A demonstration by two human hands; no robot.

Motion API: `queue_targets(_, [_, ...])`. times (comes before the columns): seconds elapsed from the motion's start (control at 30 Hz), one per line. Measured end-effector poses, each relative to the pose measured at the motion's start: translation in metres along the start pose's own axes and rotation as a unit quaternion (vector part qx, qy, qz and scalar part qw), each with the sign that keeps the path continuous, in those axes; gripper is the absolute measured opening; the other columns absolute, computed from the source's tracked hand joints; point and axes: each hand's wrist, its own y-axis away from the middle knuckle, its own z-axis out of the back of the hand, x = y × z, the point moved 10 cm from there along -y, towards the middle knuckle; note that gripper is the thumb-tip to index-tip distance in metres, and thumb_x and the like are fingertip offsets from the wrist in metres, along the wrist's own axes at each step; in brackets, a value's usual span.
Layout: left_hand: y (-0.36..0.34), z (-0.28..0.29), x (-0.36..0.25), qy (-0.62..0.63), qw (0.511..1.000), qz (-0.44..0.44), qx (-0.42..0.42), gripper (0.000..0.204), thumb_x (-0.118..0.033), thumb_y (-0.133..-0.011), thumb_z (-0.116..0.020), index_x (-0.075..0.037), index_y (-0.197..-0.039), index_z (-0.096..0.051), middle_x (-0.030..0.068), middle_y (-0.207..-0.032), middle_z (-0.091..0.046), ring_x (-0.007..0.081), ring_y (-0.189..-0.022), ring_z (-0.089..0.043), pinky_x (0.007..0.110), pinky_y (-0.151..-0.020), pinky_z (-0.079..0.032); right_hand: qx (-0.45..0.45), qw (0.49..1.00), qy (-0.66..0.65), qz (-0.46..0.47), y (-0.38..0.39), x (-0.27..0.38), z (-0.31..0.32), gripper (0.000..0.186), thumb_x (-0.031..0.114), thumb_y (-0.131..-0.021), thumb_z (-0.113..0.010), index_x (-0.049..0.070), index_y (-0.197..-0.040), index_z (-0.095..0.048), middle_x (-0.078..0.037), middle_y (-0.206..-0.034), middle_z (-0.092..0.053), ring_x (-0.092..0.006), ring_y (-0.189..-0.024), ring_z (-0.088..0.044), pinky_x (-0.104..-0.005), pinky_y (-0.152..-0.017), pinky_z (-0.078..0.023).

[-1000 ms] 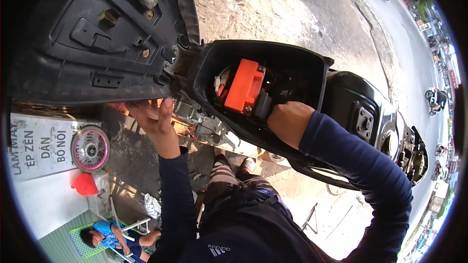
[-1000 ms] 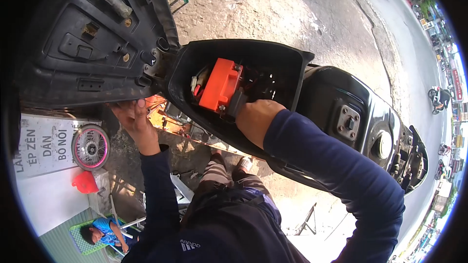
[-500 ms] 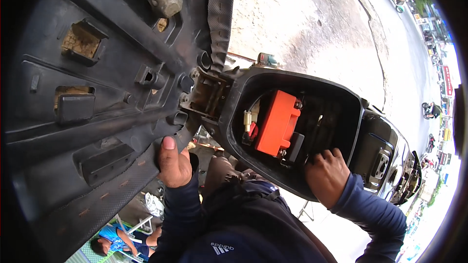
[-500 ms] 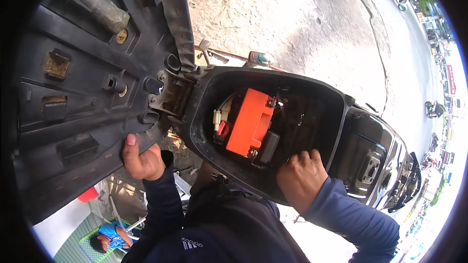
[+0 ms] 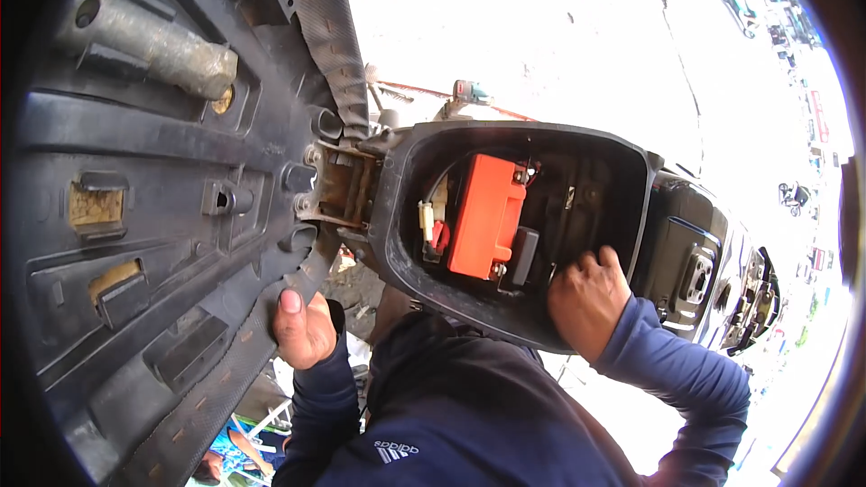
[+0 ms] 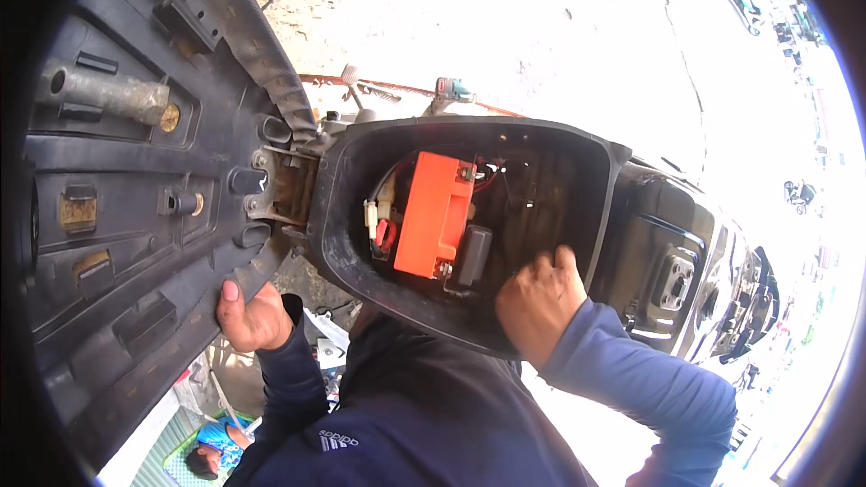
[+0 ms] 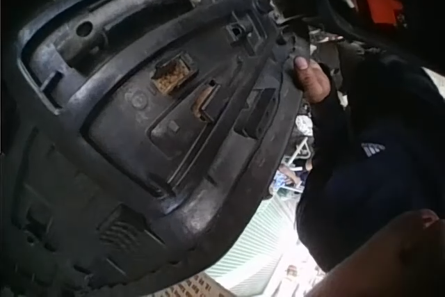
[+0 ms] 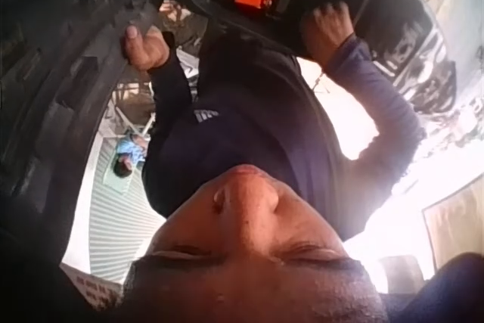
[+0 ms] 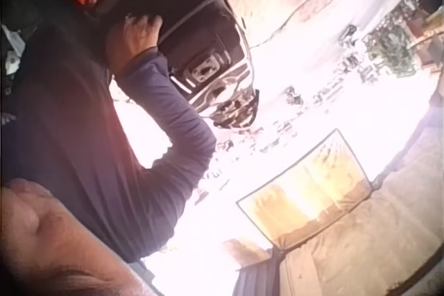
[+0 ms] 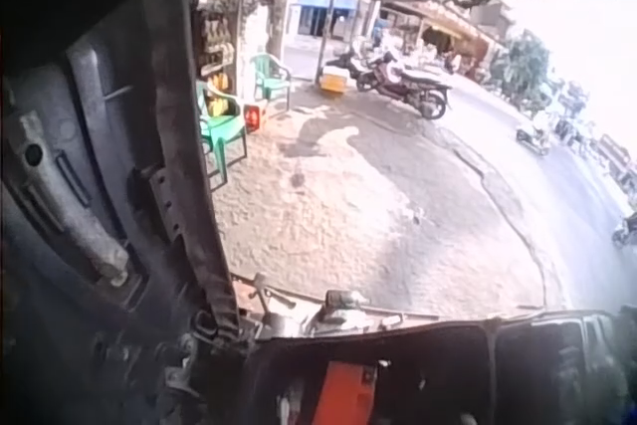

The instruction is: Connecting or replacing a battery on a motorcycle under the seat area.

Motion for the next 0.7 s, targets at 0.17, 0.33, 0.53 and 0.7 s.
queue_targets(0.17, [0.003, 0.001, -0.002, -0.049, 0.998, -0.009, -0.027, 0.041, -0.008, -0.079, -0.063, 0.011, -0.115, -0.063, 0.0221, -0.125, -0.062, 0.0322, -0.117, -0.06, 0.043, -0.104, -0.046, -0.032, 0.999, -0.007, -0.01, 0.008, 0.002, 0.006, 0.01, 0.011, -0.076, -0.066, 0.008, -0.078, -0.074, -0.01, -0.081, -0.064, -0.0252, -0.088, -0.06, -0.0412, -0.084, -0.04])
queue_targets(0.33, [-0.004, -0.001, -0.003, -0.103, 0.992, -0.077, 0.01, 0.048, -0.006, -0.079, -0.064, 0.006, -0.125, -0.059, 0.0171, -0.129, -0.06, 0.0299, -0.117, -0.059, 0.042, -0.106, -0.045, 0.034, 0.999, -0.004, 0.012, 0.002, 0.005, 0.0, 0.01, 0.013, -0.076, -0.067, 0.01, -0.08, -0.075, -0.009, -0.082, -0.064, -0.0263, -0.094, -0.059, -0.0425, -0.083, -0.04])
queue_targets(0.53, [-0.002, -0.014, 0.003, -0.08, 0.988, -0.065, 0.114, 0.064, 0.004, -0.084, -0.064, 0.003, -0.143, -0.041, 0.0143, -0.139, -0.051, 0.0271, -0.124, -0.053, 0.038, -0.11, -0.039, 0.04, 0.998, 0.035, 0.04, 0.004, 0.006, -0.005, 0.011, 0.015, -0.076, -0.067, 0.012, -0.081, -0.076, -0.007, -0.082, -0.065, -0.0248, -0.095, -0.059, -0.0424, -0.08, -0.041])
queue_targets(0.7, [-0.001, -0.021, -0.005, -0.088, 0.987, -0.114, 0.071, 0.065, 0.004, -0.078, -0.063, -0.001, -0.14, -0.046, 0.014, -0.137, -0.054, 0.0294, -0.124, -0.054, 0.043, -0.109, -0.041, 0.095, 0.989, 0.093, 0.061, -0.003, 0.017, -0.001, 0.013, 0.016, -0.077, -0.066, 0.013, -0.084, -0.076, -0.004, -0.079, -0.065, -0.0244, -0.096, -0.061, -0.0415, -0.078, -0.041])
